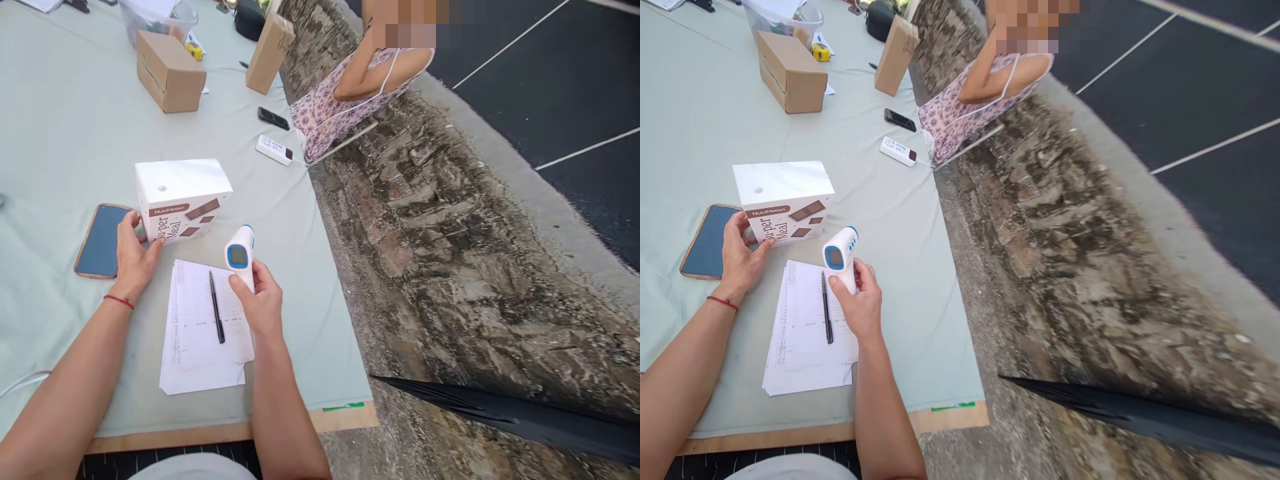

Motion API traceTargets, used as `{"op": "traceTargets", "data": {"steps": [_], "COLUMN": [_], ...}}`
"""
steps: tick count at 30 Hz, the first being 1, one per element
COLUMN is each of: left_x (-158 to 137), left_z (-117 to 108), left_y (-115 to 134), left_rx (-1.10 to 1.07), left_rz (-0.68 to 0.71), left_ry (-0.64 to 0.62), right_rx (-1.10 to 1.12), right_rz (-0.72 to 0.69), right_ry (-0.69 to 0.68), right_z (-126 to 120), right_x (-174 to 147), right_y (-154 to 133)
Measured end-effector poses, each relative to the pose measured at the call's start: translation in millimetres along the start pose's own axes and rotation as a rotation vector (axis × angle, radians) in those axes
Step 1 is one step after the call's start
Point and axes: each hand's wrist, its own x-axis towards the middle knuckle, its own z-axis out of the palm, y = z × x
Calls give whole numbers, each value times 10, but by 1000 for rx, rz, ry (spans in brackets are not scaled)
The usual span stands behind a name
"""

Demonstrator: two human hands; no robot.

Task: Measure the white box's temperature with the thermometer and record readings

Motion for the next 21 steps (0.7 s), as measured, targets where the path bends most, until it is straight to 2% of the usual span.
{"op": "traceTargets", "data": {"steps": [2, 4, 6, 9, 11, 13, 16, 18, 21], "left_x": [-20, -50, -86, -137, -162, -180, -199, -204, -193], "left_z": [-3, -11, -18, -12, 3, 22, 45, 51, 46], "left_y": [45, 117, 196, 289, 322, 332, 308, 270, 198], "left_rx": [42, 54, 48, 41, 24, 7, -14, 6, 111], "left_rz": [-93, -146, -112, 16, 88, 137, 141, 118, 117], "left_ry": [96, 104, 82, 31, -60, -183, -357, -419, -446], "right_rx": [-274, -487, -622, -758, -833, -850, -722, -635, -572], "right_rz": [9, 56, 87, 85, -24, -195, -386, -473, -597], "right_ry": [83, 115, 130, 128, 163, 217, 173, 112, 169], "right_z": [-102, -200, -278, -330, -315, -268, -160, -91, -39], "right_x": [115, 222, 297, 331, 310, 263, 171, 113, 57], "right_y": [170, 366, 540, 677, 675, 620, 491, 398, 261]}}
